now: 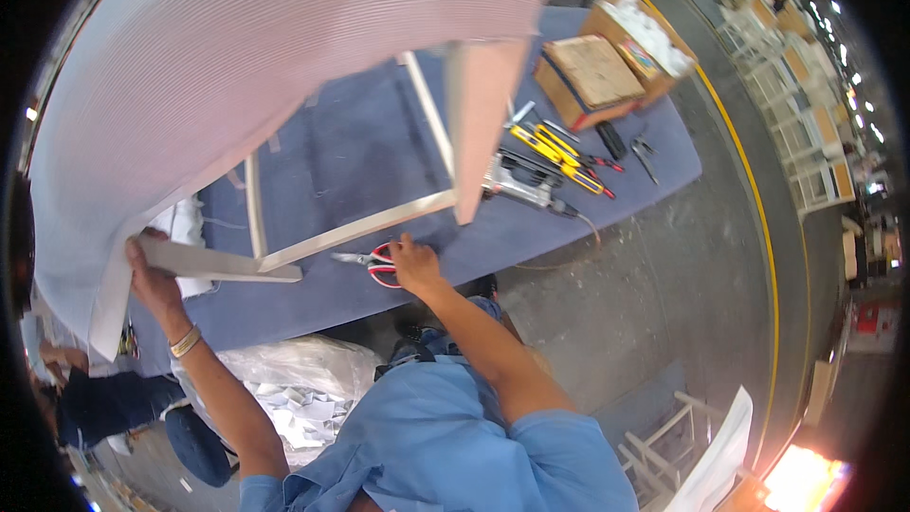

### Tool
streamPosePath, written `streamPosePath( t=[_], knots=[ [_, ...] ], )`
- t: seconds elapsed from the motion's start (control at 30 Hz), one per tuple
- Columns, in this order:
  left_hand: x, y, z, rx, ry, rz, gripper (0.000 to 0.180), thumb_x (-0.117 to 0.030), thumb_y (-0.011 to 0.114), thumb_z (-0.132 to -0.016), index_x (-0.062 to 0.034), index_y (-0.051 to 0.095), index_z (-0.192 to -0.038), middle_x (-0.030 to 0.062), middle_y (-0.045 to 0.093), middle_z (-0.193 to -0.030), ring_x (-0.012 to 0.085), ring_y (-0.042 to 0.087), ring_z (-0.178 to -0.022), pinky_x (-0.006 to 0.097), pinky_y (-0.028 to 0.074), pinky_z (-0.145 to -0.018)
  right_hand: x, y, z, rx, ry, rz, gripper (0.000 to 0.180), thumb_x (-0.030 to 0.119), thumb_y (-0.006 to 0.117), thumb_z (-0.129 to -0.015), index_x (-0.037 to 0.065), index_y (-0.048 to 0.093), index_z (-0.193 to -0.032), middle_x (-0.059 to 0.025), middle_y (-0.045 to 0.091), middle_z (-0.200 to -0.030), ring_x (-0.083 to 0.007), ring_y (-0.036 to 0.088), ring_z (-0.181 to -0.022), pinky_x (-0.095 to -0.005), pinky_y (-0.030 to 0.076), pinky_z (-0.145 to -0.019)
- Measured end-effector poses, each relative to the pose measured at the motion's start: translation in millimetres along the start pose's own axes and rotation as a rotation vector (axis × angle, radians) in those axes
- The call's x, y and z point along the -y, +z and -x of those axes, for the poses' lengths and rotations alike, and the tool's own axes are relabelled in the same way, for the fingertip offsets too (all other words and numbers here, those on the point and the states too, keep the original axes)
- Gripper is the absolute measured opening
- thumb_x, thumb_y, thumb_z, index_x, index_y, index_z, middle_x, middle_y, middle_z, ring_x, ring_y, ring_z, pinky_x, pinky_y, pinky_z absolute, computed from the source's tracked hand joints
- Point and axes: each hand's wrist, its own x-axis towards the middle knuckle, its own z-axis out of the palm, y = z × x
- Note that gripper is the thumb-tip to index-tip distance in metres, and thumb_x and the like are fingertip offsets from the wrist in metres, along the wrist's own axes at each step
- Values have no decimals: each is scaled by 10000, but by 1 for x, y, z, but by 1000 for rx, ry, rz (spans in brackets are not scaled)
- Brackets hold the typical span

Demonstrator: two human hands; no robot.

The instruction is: The person staples white fabric onto a wooden chair frame using a pneumatic staple gun, then trims excess fabric with scissors. The person repeatedly smooths and pulls the fabric taut while securing it around the seat and backrest.

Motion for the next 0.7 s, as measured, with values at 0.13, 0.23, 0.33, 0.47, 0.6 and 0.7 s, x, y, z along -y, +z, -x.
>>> streamPosePath(
  t=[0.13, 0.23, 0.33, 0.47, 0.6, 0.7],
  knots=[
    [-10, 11, 2, -30, 5, -58, 490, -449, 552, -1023, 27, 638, -1104, 115, 670, -963, 213, 640, -915, 348, 512, -857, -38, -17, 24, -61, -150, 64, 234, 100, 651, -794, 22, 626, -1014, -153, 556, -1123, -334, 679, -926, -460, 566, -783],
    [6, 0, -10, -26, 1, 52, 506, -456, 565, -1021, 29, 622, -1152, 120, 667, -987, 214, 642, -953, 346, 514, -837, -80, -37, 44, -34, -233, 33, 196, 107, 653, -780, 19, 647, -955, -154, 556, -1112, -331, 668, -949, -460, 572, -794],
    [6, -8, -10, -152, -48, 32, 548, -487, 565, -1021, 12, 567, -1247, 125, 638, -1116, 234, 639, -1028, 381, 533, -894, -120, -76, 74, 250, -139, -12, 253, 138, 687, -749, 13, 671, -969, -156, 560, -1146, -333, 655, -1002, -457, 574, -828],
    [6, -24, -8, -285, -108, -1, 664, -554, 501, -1028, -3, 500, -1399, 166, 568, -1320, 259, 620, -1130, 398, 540, -960, -209, -155, 133, 343, 157, -55, 326, 229, 769, -697, 75, 700, -975, -162, 560, -1209, -346, 653, -1018, -457, 571, -845],
    [-10, -2, 0, -432, -127, 29, 678, -545, 500, -1031, 1, 476, -1431, 165, 554, -1347, 269, 609, -1164, 406, 545, -980, -285, -232, 178, -86, 433, -380, 359, 233, 787, -672, 55, 682, -966, -148, 574, -1133, -347, 643, -973, -434, 545, -843],
    [12, -16, -4, -367, -23, -201, 660, -526, 511, -1031, 0, 477, -1428, 159, 558, -1342, 270, 605, -1163, 408, 551, -954, -333, -244, 157, -361, 596, -210, 355, 252, 770, -692, 30, 682, -956, -154, 584, -1111, -356, 634, -965, -436, 534, -844]
  ],
)
